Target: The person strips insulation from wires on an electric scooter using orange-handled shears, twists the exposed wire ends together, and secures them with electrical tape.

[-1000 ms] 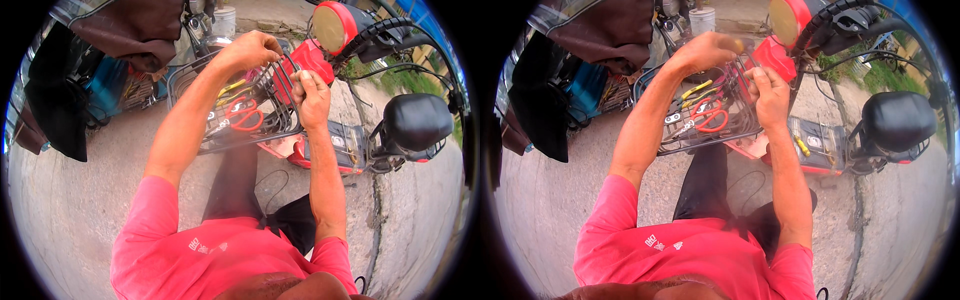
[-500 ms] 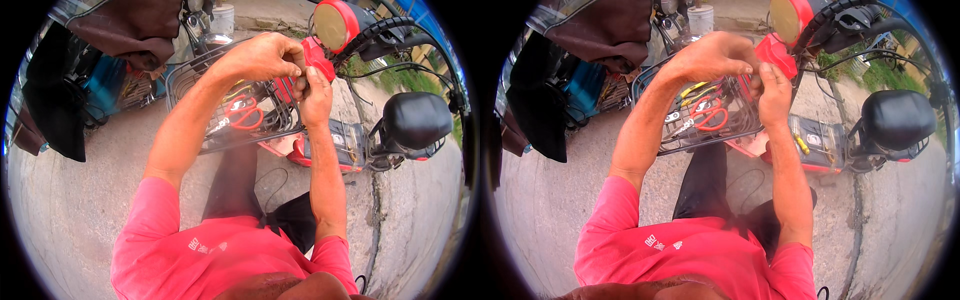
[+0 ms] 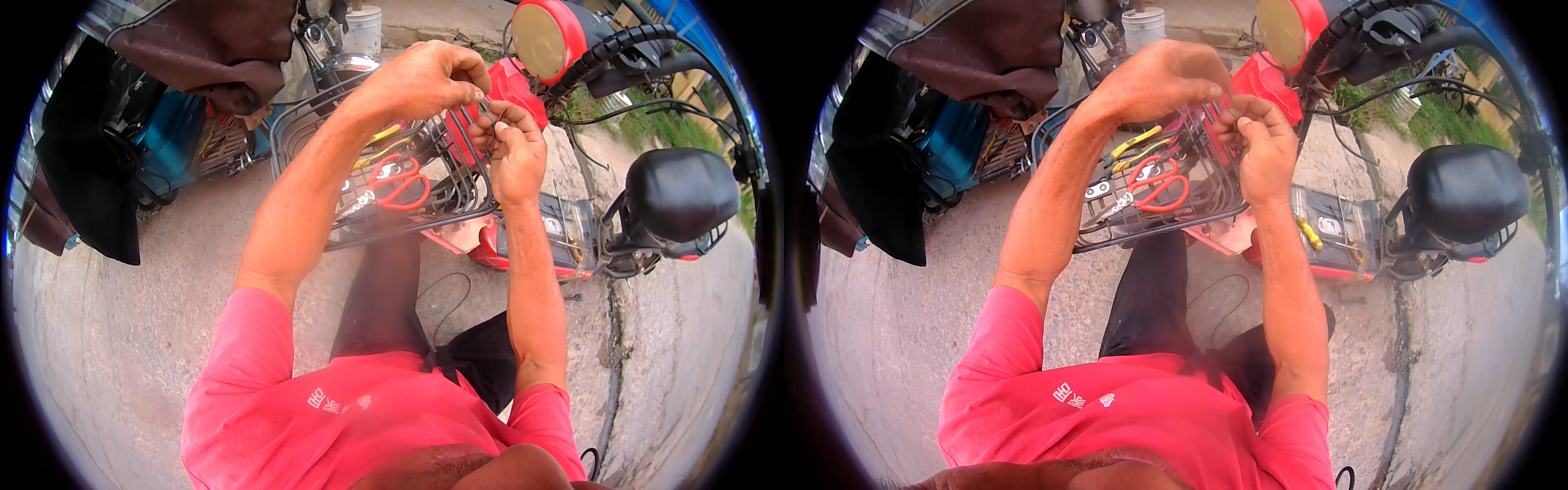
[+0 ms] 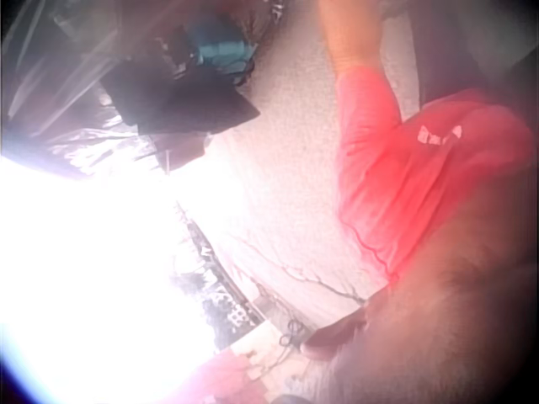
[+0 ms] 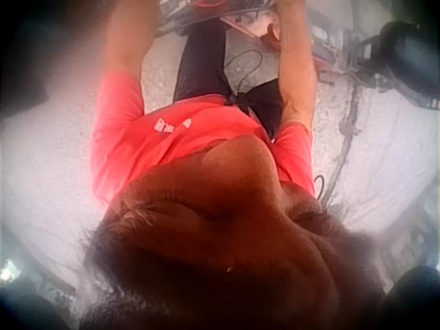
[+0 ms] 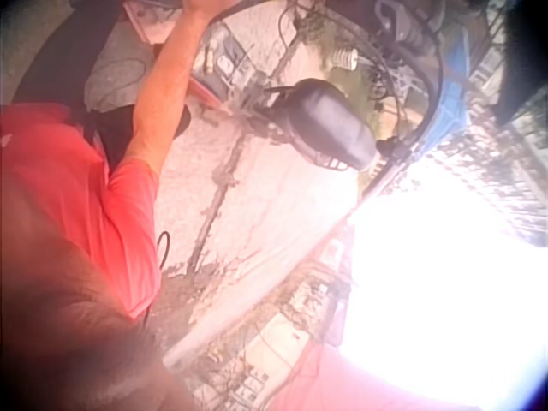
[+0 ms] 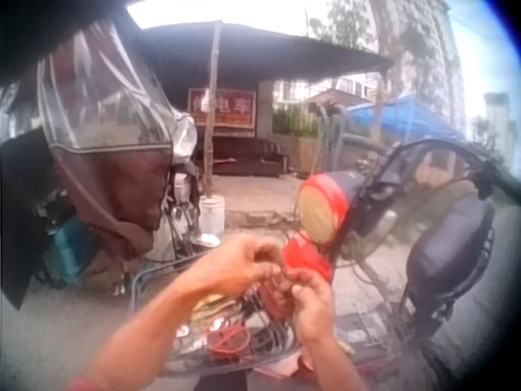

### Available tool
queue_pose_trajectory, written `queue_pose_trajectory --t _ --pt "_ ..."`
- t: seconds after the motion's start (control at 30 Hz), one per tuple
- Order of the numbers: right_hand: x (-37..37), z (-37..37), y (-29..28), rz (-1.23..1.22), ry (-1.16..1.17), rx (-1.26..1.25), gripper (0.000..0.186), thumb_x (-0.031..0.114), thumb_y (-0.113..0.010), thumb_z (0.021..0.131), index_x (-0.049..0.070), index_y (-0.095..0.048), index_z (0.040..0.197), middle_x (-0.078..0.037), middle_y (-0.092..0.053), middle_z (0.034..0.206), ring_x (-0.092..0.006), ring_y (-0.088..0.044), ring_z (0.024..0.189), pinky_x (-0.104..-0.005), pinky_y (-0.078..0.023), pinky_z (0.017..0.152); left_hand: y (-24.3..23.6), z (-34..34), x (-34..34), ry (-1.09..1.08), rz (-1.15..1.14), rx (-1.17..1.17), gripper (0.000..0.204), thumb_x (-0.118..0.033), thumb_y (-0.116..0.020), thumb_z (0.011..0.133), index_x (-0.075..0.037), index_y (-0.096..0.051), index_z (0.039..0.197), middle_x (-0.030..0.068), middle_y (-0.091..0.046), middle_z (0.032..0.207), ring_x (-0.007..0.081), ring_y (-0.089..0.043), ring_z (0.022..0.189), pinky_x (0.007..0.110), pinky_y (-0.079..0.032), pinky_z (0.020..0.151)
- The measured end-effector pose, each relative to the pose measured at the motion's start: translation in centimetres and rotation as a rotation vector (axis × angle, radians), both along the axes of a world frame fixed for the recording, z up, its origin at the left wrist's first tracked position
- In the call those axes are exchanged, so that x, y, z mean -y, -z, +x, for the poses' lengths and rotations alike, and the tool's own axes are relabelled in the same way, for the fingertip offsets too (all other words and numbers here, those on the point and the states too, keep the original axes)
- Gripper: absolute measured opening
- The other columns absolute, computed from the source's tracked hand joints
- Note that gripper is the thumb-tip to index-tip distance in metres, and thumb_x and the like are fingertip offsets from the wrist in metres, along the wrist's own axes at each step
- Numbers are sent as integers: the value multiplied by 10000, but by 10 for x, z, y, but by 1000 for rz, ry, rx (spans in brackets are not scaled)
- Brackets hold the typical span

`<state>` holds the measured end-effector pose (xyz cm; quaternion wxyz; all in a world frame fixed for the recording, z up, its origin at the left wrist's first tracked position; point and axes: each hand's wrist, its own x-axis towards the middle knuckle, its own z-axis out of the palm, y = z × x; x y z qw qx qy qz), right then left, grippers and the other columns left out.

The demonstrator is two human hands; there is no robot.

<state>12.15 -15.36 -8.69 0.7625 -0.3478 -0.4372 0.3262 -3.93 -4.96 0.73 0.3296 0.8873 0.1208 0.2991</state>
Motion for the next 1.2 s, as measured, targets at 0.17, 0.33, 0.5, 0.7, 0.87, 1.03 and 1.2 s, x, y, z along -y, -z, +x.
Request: queue_pose_trajectory --t 0.17,0.33,0.5,0.7,0.87,1.03,1.2 --pt "5 -12 -9 16 181 65 219 14 -503 960 -29 -614 1143 -112 -692 961 -163 -675 809 -283 -539 737 -4 -2 2 -1 13 9 218 -130 -688 852 2 -714 1024 95 -718 894 173 -664 813 336 -529 758" --pt "19 -8 -1 14 267 44 202 34 -514 963 -11 -626 1125 -100 -703 966 -121 -652 765 -254 -525 711 -5 -2 5 9 49 -44 230 -143 -678 874 7 -706 1045 86 -714 888 172 -656 795 336 -528 753" --pt "42 13 17 85 256 -83 185 43 -530 956 -3 -635 1101 -69 -683 905 -98 -590 703 -227 -486 646 -4 -1 2 -40 33 -41 263 -188 -683 879 8 -703 1052 92 -718 885 173 -665 803 336 -531 765" --pt "60 30 35 36 303 -139 193 59 -536 963 -3 -624 1122 -64 -680 898 -106 -600 701 -230 -494 636 0 4 -3 -81 120 -89 308 -231 -690 881 10 -701 1074 103 -729 928 177 -675 825 341 -539 772" --pt "59 23 35 -34 341 -71 206 86 -548 973 -6 -620 1142 -65 -689 928 -117 -640 711 -244 -532 665 8 6 -5 -66 123 -34 270 -236 -716 843 -26 -730 1011 130 -718 844 233 -665 773 389 -514 732" --pt "60 26 36 -24 327 -85 216 96 -560 973 -8 -620 1153 -73 -697 948 -117 -649 724 -247 -536 669 7 7 -6 -89 88 -92 273 -243 -716 846 -30 -730 1015 134 -725 869 246 -673 801 393 -517 748" --pt "59 23 32 -58 332 -56 208 86 -556 983 -6 -618 1159 -80 -700 952 -118 -659 735 -258 -541 678 7 6 -8 -75 157 -104 309 -232 -695 883 10 -706 1075 115 -737 905 183 -687 795 351 -547 749"
